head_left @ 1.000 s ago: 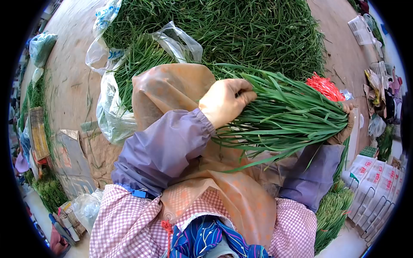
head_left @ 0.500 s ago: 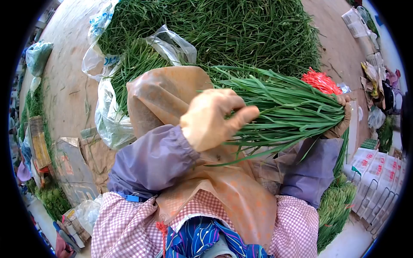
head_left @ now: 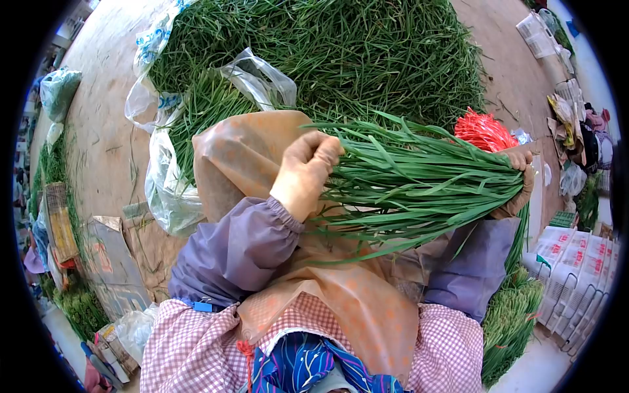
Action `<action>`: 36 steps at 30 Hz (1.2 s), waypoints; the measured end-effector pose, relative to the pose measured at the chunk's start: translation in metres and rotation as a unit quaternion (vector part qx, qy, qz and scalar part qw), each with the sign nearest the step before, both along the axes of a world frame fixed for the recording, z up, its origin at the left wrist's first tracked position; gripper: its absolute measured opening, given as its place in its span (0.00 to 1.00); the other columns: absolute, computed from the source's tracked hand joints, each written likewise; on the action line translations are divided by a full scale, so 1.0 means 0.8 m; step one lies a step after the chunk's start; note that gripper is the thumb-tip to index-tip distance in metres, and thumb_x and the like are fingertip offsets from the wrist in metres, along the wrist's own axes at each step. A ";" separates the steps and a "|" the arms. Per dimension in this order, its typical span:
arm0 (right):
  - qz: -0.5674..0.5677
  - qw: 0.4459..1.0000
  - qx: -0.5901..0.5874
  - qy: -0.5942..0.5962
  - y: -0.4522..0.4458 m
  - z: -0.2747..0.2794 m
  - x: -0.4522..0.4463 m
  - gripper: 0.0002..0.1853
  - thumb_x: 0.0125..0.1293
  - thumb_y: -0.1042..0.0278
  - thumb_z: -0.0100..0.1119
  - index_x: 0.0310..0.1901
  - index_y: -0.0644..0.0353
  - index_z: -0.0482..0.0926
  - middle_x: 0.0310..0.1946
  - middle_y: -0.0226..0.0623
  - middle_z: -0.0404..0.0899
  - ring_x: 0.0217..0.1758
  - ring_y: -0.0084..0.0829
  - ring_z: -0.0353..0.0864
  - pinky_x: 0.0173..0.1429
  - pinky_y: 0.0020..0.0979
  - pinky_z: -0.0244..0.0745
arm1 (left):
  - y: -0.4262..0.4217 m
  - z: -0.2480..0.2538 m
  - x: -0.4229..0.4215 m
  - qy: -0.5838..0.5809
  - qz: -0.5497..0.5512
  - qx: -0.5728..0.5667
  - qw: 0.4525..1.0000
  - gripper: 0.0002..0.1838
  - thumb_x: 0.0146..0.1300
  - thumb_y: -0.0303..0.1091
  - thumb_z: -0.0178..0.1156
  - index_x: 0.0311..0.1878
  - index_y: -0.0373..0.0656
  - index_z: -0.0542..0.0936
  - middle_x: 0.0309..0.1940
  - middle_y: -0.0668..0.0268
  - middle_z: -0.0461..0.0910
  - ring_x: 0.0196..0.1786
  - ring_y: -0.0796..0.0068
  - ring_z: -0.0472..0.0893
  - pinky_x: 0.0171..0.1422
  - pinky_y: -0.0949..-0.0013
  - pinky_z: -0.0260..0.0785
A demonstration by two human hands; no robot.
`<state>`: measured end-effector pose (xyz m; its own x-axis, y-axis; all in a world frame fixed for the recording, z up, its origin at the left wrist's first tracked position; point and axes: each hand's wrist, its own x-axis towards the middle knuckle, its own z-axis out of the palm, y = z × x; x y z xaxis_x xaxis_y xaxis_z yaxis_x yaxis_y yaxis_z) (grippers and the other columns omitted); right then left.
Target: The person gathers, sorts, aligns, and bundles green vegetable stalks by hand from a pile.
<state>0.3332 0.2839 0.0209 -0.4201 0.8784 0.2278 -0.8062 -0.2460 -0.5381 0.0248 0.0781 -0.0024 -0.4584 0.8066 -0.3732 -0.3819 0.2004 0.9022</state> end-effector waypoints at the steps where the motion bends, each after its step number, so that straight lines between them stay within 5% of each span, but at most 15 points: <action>1: -0.005 1.000 0.003 -0.006 0.000 -0.001 -0.001 0.13 0.67 0.71 0.56 0.52 0.60 0.71 0.35 0.28 0.68 0.42 0.26 0.69 0.61 0.36 0.65 | 0.001 0.005 -0.006 0.001 0.024 0.014 1.000 0.10 0.71 0.38 0.58 0.41 0.41 0.78 0.29 0.76 0.75 0.28 0.89 0.68 0.31 0.81 0.61; 6: -0.009 0.999 0.016 -0.028 -0.005 -0.003 -0.010 0.15 0.68 0.71 0.55 0.56 0.62 0.72 0.37 0.29 0.70 0.43 0.27 0.70 0.63 0.37 0.65 | 0.019 0.051 -0.015 0.080 -0.116 -0.006 0.990 0.22 0.67 0.43 0.62 0.54 0.33 0.78 0.36 0.68 0.80 0.39 0.79 0.77 0.47 0.75 0.70; 9: 0.002 0.999 0.009 -0.040 -0.008 -0.002 -0.013 0.16 0.69 0.71 0.54 0.57 0.62 0.73 0.36 0.30 0.69 0.44 0.28 0.70 0.64 0.39 0.66 | 0.046 0.039 -0.008 0.083 -0.154 -0.048 0.983 0.21 0.66 0.42 0.63 0.53 0.33 0.79 0.37 0.67 0.80 0.38 0.80 0.76 0.46 0.74 0.71; 12: -0.004 0.999 0.007 -0.043 -0.014 0.000 -0.021 0.16 0.69 0.71 0.54 0.57 0.62 0.73 0.36 0.30 0.69 0.44 0.28 0.70 0.64 0.40 0.66 | 0.056 0.016 0.003 0.083 -0.202 -0.038 0.975 0.17 0.66 0.38 0.64 0.50 0.35 0.80 0.32 0.69 0.80 0.31 0.84 0.74 0.36 0.78 0.68; 20: -0.031 0.998 -0.004 -0.061 -0.012 -0.008 -0.020 0.16 0.69 0.70 0.55 0.57 0.59 0.74 0.36 0.31 0.70 0.44 0.29 0.71 0.64 0.42 0.66 | 0.064 0.009 0.002 -0.010 -0.057 0.002 0.998 0.10 0.70 0.35 0.60 0.45 0.39 0.84 0.28 0.68 0.84 0.17 0.88 0.70 0.22 0.83 0.62; 23: -0.031 0.997 0.010 -0.072 -0.007 -0.014 -0.020 0.16 0.69 0.69 0.55 0.57 0.59 0.74 0.36 0.31 0.70 0.44 0.30 0.71 0.64 0.42 0.65 | 0.063 0.012 -0.002 0.042 -0.019 0.014 0.999 0.10 0.71 0.37 0.59 0.41 0.41 0.82 0.21 0.73 0.79 0.17 0.87 0.70 0.20 0.83 0.61; 28: 0.038 0.999 -0.019 -0.023 -0.009 -0.002 -0.018 0.08 0.70 0.68 0.53 0.47 0.60 0.76 0.37 0.32 0.72 0.47 0.31 0.71 0.64 0.46 0.67 | 0.054 0.017 -0.041 0.013 0.065 0.030 0.997 0.14 0.70 0.46 0.59 0.37 0.44 0.78 0.20 0.73 0.77 0.16 0.85 0.71 0.20 0.81 0.60; 32: -0.034 0.997 -0.032 -0.057 -0.004 -0.010 -0.008 0.08 0.71 0.68 0.52 0.47 0.61 0.76 0.37 0.34 0.73 0.47 0.33 0.73 0.62 0.46 0.72 | 0.025 0.055 -0.036 0.086 -0.071 -0.004 0.994 0.19 0.68 0.51 0.60 0.33 0.44 0.79 0.20 0.72 0.78 0.20 0.86 0.73 0.24 0.80 0.62; 36: -0.015 0.998 -0.052 -0.045 -0.009 -0.007 -0.016 0.11 0.70 0.70 0.53 0.50 0.62 0.77 0.36 0.35 0.73 0.46 0.34 0.74 0.61 0.46 0.72 | 0.004 0.064 -0.004 0.306 -0.241 -0.048 0.920 0.19 0.65 0.48 0.64 0.40 0.37 0.83 0.26 0.64 0.81 0.29 0.75 0.79 0.36 0.69 0.72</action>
